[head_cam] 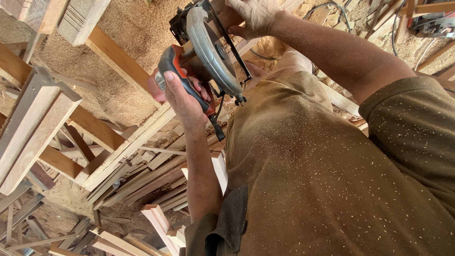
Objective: The person uses a circular saw to cut a wooden plank resting on a sawhorse. They position the plank, make a cut, and then move the cut piece aside to continue working.
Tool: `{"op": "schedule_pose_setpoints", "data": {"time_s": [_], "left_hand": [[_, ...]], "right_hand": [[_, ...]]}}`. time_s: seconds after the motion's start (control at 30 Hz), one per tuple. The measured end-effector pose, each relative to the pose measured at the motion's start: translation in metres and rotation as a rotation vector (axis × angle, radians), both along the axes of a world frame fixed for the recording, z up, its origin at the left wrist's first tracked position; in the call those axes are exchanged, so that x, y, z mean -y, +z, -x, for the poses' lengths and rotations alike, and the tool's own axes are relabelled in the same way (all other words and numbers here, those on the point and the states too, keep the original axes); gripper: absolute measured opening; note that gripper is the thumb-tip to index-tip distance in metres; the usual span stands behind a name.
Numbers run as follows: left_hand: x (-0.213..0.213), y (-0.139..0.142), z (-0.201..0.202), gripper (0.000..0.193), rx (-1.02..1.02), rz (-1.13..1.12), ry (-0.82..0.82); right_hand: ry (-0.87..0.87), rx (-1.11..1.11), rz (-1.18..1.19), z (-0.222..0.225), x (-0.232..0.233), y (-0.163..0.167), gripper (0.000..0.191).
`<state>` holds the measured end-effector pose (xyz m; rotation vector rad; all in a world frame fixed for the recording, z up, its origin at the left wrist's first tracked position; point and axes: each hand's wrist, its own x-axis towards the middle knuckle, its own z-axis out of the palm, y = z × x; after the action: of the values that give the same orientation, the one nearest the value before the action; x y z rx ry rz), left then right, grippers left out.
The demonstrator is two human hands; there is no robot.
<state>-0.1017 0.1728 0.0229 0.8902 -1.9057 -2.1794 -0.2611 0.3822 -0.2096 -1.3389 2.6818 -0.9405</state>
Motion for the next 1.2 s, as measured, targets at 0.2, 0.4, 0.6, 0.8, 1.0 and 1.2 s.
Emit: {"op": "schedule_pose_setpoints", "data": {"time_s": [0.2, 0.4, 0.6, 0.8, 1.0, 1.2], "left_hand": [[0.001, 0.0, 0.002, 0.056, 0.002, -0.006, 0.005], [0.001, 0.002, 0.004, 0.057, 0.002, -0.012, 0.012], [0.002, 0.004, 0.008, 0.059, 0.01, -0.01, 0.014], [0.003, 0.004, 0.01, 0.059, 0.011, 0.003, 0.016], [0.002, 0.006, 0.016, 0.058, 0.047, -0.019, 0.061], [0.004, 0.004, 0.028, 0.056, 0.027, -0.045, 0.074]], "right_hand": [[0.016, -0.046, 0.013, -0.001, -0.002, 0.004, 0.066], [0.014, -0.031, 0.036, -0.004, -0.004, 0.009, 0.066], [0.005, -0.026, 0.035, -0.007, -0.005, 0.017, 0.066], [-0.018, -0.079, -0.011, -0.013, -0.006, 0.021, 0.069], [-0.026, -0.056, -0.01, -0.017, -0.008, 0.025, 0.07], [-0.025, -0.131, -0.004, -0.02, -0.012, 0.021, 0.071]]}}
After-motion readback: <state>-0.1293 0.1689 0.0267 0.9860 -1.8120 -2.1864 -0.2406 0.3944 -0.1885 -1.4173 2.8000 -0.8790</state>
